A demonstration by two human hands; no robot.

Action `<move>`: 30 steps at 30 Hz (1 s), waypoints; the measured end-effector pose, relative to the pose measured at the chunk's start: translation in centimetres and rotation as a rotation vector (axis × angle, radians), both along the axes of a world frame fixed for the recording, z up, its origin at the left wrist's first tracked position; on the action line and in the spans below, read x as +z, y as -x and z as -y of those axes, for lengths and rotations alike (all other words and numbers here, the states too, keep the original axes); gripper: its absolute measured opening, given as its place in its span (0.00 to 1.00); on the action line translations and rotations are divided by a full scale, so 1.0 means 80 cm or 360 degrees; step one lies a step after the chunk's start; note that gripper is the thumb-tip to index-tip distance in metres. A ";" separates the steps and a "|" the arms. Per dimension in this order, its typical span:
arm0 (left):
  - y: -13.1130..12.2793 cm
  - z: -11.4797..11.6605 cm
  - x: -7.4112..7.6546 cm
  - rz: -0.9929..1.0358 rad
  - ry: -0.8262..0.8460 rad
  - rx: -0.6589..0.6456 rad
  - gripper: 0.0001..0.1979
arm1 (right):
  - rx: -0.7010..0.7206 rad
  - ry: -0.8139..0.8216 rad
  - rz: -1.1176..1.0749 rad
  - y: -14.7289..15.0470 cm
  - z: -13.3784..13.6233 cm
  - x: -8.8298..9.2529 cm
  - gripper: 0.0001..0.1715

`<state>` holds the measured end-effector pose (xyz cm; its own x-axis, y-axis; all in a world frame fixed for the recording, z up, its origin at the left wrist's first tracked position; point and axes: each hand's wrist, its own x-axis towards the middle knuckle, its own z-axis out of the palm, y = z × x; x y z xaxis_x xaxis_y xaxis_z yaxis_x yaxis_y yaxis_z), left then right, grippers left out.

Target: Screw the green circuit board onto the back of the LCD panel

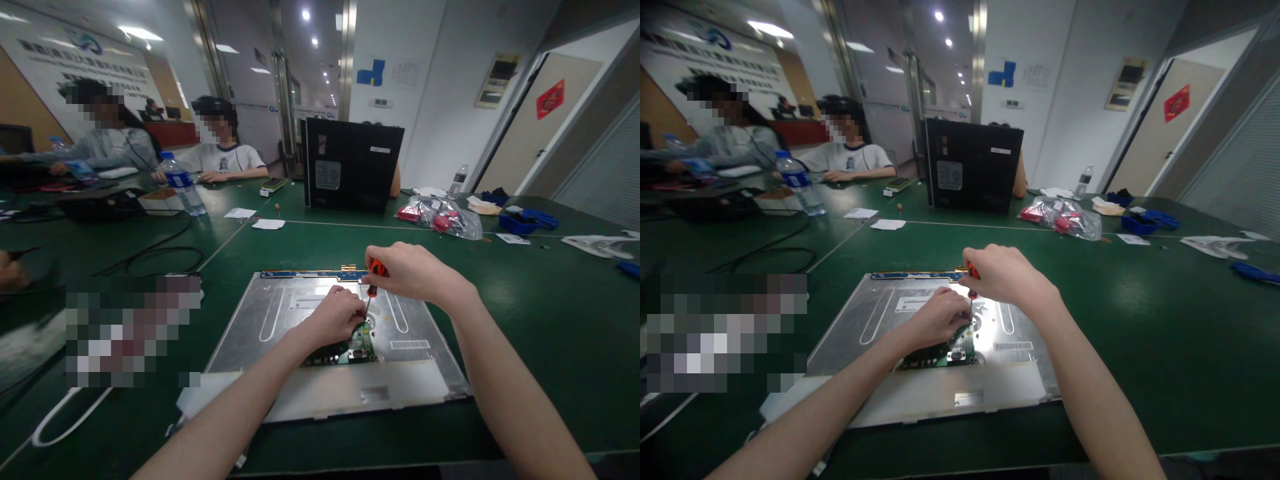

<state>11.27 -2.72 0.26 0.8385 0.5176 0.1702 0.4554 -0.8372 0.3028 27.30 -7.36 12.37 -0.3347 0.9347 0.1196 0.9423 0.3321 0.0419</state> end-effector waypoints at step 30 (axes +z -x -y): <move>-0.002 0.003 0.001 0.0016 -0.0013 -0.0001 0.06 | -0.0007 -0.0029 0.0069 0.001 0.002 0.001 0.11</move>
